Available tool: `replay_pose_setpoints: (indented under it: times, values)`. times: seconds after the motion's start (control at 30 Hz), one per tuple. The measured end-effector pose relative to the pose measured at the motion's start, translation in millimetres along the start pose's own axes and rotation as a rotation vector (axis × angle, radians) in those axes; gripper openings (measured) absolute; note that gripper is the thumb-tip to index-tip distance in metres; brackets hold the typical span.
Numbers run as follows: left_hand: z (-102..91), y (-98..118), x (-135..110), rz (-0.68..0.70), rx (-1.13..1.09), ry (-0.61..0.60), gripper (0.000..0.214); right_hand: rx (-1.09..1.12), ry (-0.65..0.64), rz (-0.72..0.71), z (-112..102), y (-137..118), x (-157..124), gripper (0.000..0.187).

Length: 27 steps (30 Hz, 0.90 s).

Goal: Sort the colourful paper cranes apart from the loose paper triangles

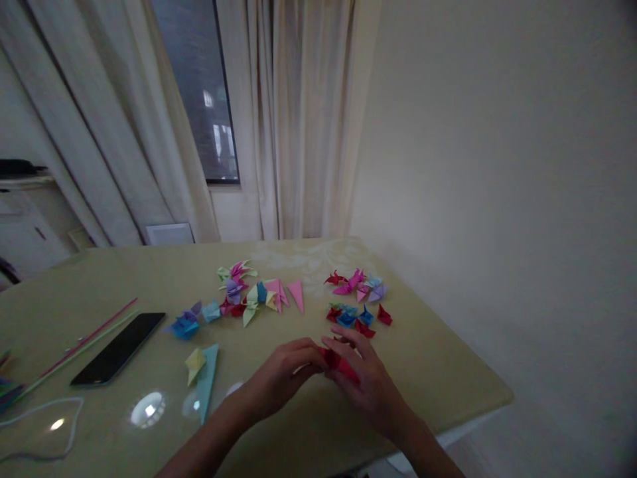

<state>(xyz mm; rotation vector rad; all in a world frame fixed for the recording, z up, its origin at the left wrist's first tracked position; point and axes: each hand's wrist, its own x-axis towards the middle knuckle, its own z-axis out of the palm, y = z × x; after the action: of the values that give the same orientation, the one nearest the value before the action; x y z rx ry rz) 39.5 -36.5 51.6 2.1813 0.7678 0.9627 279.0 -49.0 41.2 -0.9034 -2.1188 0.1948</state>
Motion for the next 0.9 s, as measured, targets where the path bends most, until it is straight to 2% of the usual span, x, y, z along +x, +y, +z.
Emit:
replay_pose_setpoints:
  times: [0.13, 0.2, 0.27, 0.37, 0.47, 0.57, 0.63, 0.7, 0.77, 0.9]
  values:
    - [4.6, 2.4, 10.0, 0.039, 0.081, 0.01, 0.023, 0.162, -0.03, 0.093, -3.8, 7.6, 11.0, 0.019]
    - [1.4, -8.1, 12.8, 0.046, 0.11, 0.056, 0.025, 0.154, 0.007, 0.108, -5.6, 17.4, 10.5, 0.015]
    - [-9.5, -25.4, 13.1, 0.017, 0.19, 0.174, 0.026, 0.066, 0.068, 0.09, -8.3, 33.1, 8.7, 0.015]
    - [-47.9, -58.2, 2.9, -0.177, 0.455, 0.396, 0.028, -0.157, 0.17, 0.053, -15.6, 68.1, 6.5, 0.019]
    - [-105.5, -88.3, -22.9, -0.504, 0.781, 0.489, 0.034, -0.356, 0.222, 0.083, -21.6, 106.1, 4.6, 0.028]
    - [-156.4, -108.4, -53.1, -0.817, 0.957, 0.476, 0.047, -0.442, 0.211, 0.134, -18.5, 130.9, -0.4, 0.035]
    - [-176.0, -115.9, -66.5, -0.977, 0.958, 0.393, 0.053, -0.447, 0.219, 0.144, -12.0, 137.4, -5.8, 0.034]
    - [-182.9, -119.7, -71.1, -1.051, 0.928, 0.278, 0.055, -0.443, 0.239, 0.139, -5.4, 138.2, -11.6, 0.031]
    - [-180.9, -120.8, -68.2, -1.06, 0.921, 0.204, 0.053, -0.444, 0.253, 0.12, -1.6, 136.5, -16.2, 0.029]
    - [-170.6, -117.4, -56.0, -1.034, 0.957, 0.195, 0.039, -0.43, 0.262, 0.059, -3.1, 131.7, -19.3, 0.024]
